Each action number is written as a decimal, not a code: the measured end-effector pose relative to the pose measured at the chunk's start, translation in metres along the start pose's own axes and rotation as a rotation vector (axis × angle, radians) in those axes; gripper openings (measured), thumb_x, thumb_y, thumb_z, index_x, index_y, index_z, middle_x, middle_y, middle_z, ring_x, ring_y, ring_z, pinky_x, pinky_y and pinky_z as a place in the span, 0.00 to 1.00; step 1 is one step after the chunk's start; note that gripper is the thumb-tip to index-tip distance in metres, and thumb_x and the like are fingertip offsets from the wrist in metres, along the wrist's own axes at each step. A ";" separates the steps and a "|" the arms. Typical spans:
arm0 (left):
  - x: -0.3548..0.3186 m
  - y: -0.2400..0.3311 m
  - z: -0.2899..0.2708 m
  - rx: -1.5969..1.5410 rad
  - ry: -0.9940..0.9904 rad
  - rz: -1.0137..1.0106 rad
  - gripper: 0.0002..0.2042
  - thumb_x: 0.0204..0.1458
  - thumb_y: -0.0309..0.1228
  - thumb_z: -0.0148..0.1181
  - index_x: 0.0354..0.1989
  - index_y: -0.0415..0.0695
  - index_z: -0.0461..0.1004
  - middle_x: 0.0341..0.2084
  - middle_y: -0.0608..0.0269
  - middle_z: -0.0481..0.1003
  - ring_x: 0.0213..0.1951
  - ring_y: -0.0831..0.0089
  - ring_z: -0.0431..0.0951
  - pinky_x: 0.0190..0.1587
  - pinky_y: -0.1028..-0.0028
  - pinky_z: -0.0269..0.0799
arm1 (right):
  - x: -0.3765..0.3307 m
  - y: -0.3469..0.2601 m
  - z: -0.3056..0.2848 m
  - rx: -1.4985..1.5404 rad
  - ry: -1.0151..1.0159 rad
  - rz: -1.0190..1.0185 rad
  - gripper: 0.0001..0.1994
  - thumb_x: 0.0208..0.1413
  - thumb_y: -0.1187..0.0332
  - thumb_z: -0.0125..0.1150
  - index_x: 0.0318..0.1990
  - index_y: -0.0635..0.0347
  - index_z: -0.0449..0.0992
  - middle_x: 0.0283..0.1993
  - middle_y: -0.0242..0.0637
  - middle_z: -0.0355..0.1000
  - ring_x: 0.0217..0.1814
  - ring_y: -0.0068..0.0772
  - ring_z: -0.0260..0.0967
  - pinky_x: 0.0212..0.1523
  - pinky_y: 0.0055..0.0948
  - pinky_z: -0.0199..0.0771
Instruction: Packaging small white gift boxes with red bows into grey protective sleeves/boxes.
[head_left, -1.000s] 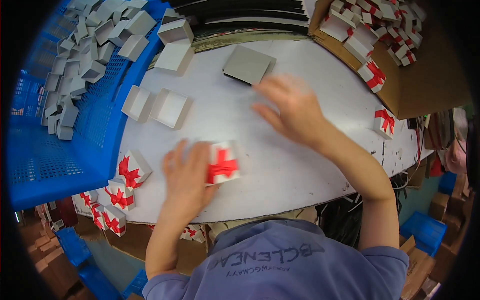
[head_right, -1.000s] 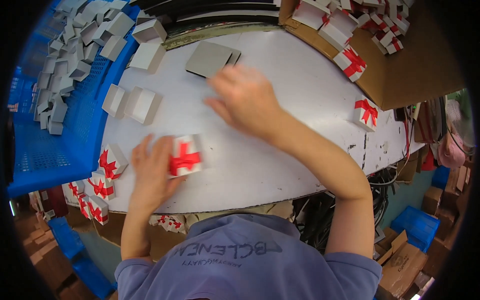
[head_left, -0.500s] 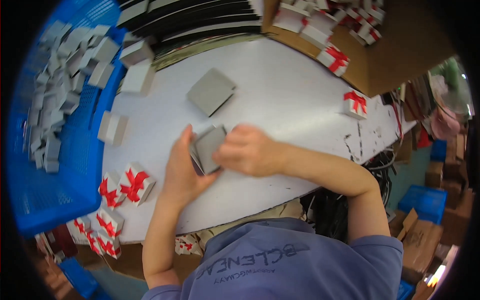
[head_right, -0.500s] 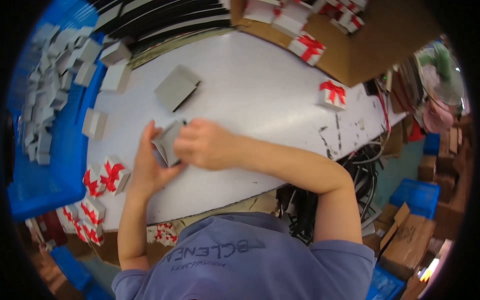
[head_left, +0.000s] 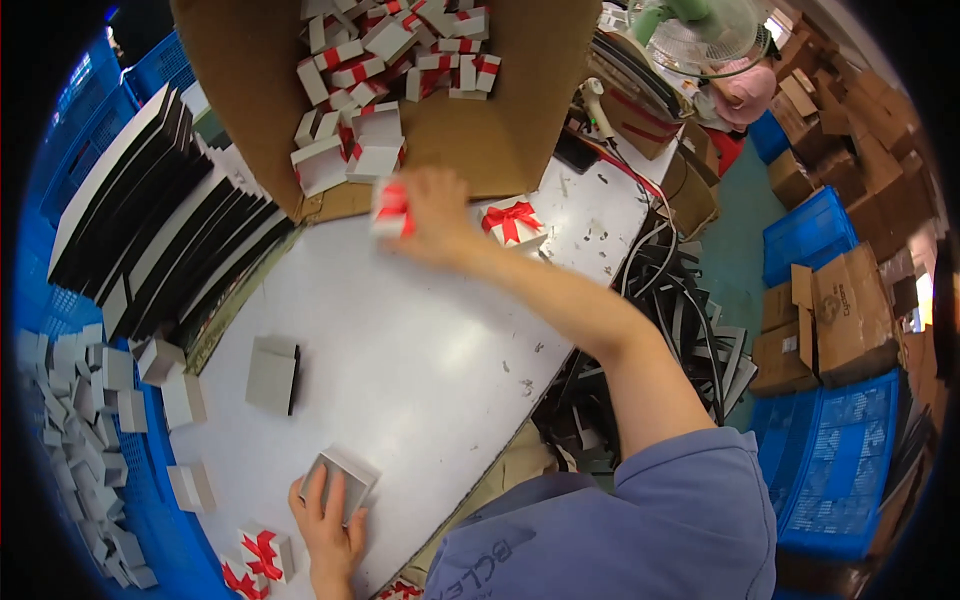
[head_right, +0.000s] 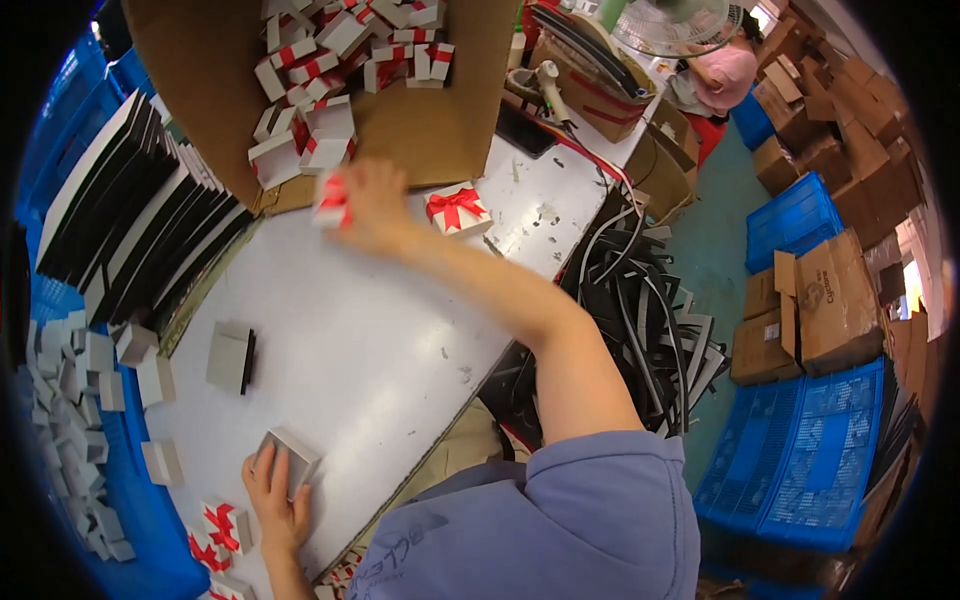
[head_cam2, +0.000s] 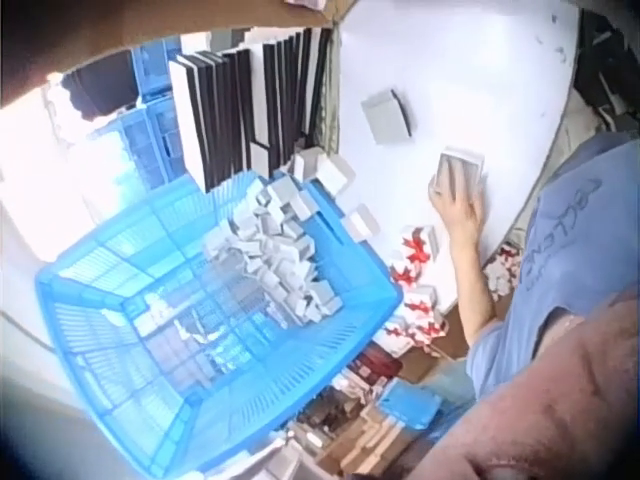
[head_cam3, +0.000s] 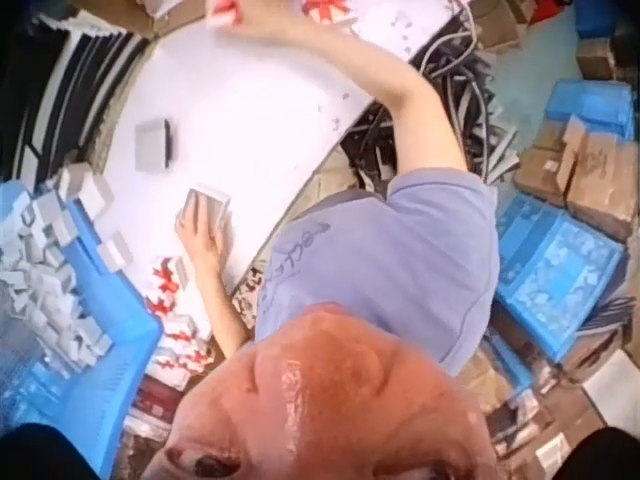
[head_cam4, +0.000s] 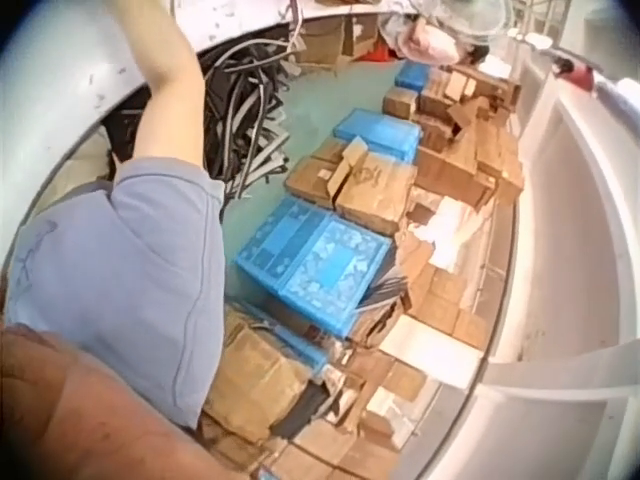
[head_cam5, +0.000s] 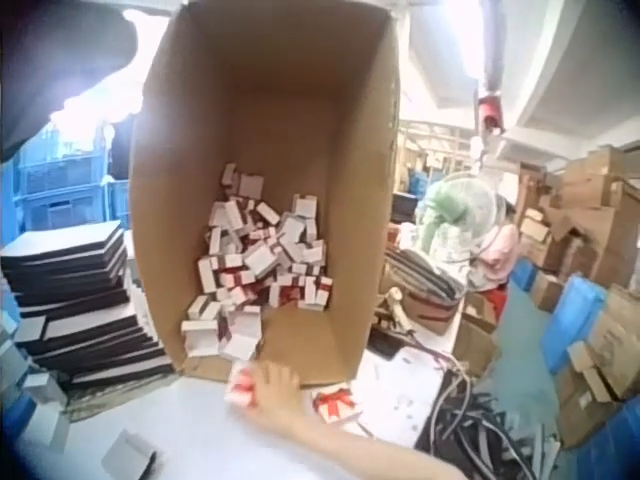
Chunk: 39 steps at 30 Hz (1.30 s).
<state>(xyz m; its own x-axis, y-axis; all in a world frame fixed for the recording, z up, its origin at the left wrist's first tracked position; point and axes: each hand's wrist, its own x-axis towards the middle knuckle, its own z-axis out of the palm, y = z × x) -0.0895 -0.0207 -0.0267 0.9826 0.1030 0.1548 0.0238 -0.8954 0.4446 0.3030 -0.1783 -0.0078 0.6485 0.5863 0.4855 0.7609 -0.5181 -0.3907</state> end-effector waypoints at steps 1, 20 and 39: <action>0.002 -0.001 0.008 -0.188 0.129 -0.010 0.30 0.40 0.34 0.62 0.56 0.46 0.62 0.58 0.45 0.56 0.56 0.44 0.56 0.57 0.52 0.53 | -0.015 -0.030 0.002 0.246 -0.015 -0.146 0.36 0.31 0.52 0.71 0.49 0.58 0.65 0.44 0.41 0.66 0.48 0.46 0.61 0.52 0.45 0.54; 0.018 0.023 -0.028 0.428 0.087 -0.354 0.40 0.33 0.41 0.68 0.57 0.39 0.60 0.53 0.56 0.63 0.59 0.49 0.54 0.58 0.52 0.44 | -0.073 -0.147 0.016 0.425 -0.498 -0.683 0.32 0.38 0.56 0.67 0.51 0.60 0.66 0.56 0.48 0.60 0.57 0.47 0.57 0.55 0.47 0.55; 0.040 -0.010 -0.045 -0.048 0.251 -0.416 0.41 0.35 0.25 0.67 0.61 0.38 0.51 0.47 0.45 0.66 0.49 0.48 0.67 0.49 0.62 0.65 | -0.065 -0.195 0.021 0.356 -0.171 -0.996 0.10 0.34 0.72 0.61 0.29 0.54 0.75 0.30 0.29 0.67 0.30 0.27 0.64 0.28 0.25 0.62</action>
<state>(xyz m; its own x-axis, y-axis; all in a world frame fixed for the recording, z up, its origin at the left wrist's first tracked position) -0.0586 0.0114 0.0145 0.8168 0.5543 0.1604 0.3906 -0.7357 0.5533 0.1126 -0.1022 0.0203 -0.2948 0.7388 0.6061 0.8941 0.4371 -0.0980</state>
